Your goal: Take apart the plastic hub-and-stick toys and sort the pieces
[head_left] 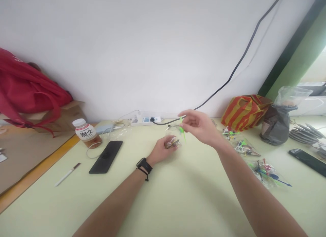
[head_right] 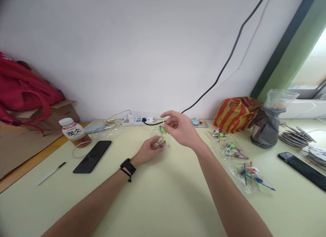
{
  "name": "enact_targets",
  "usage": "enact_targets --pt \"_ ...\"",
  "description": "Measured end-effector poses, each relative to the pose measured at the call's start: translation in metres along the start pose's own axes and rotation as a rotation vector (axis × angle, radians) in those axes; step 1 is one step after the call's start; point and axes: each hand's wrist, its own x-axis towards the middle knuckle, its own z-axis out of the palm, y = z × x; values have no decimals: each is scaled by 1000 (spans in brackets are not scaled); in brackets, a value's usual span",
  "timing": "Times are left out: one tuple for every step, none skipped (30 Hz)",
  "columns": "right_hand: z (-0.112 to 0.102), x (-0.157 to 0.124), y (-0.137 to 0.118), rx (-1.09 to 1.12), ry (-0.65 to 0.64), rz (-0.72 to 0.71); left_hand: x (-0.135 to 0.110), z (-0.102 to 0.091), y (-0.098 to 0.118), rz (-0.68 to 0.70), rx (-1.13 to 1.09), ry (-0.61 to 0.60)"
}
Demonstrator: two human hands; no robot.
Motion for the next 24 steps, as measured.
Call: enact_targets --pt "-1 1 0 -12 98 2 0 1 -1 -5 0 -8" --pt "-1 1 2 -21 179 10 -1 1 -1 -7 2 -20" --pt "1 2 5 -26 245 22 -1 1 -2 -7 4 -31" --pt "4 3 9 -32 292 36 -1 2 -2 -8 2 -32" --pt "8 4 14 -40 326 48 -1 2 -2 -8 1 -29" --pt "13 5 18 -52 348 54 -1 2 -2 -6 4 -26" --pt "17 5 22 -71 359 54 -1 2 -2 -4 8 -22" --pt "22 6 26 -102 362 51 -1 2 -2 -1 13 -17" --pt "27 6 28 -145 361 45 -1 1 -1 3 19 -12" --pt "31 6 30 -191 361 38 -1 1 -1 6 28 -4" --pt "35 6 30 -230 359 34 -1 1 -1 9 43 9" --pt "39 5 30 -251 356 37 -1 1 0 7 65 26" --pt "42 5 30 -246 351 48 0 1 -1 1 89 45" --pt "44 4 30 -218 343 70 0 2 -1 -7 112 61" --pt "47 4 30 -181 330 100 0 2 -2 -13 128 75" --pt "49 4 31 -158 317 132 1 2 -2 -17 136 84" --pt "50 4 32 -161 309 161 1 2 -2 -15 139 89" --pt "52 3 34 -192 301 182 1 2 -2 -10 137 90" --pt "53 3 36 -247 292 196 1 2 -2 -1 131 86" --pt "53 3 38 -315 281 204 0 2 -1 8 123 77" --pt "53 3 40 -384 265 208 0 2 1 16 110 61" --pt "53 2 42 -444 244 212 -1 2 2 22 91 41" --pt "52 2 43 -492 224 216 -1 2 4 28 70 23" --pt "51 2 44 -529 209 220 -1 2 5 31 52 7"
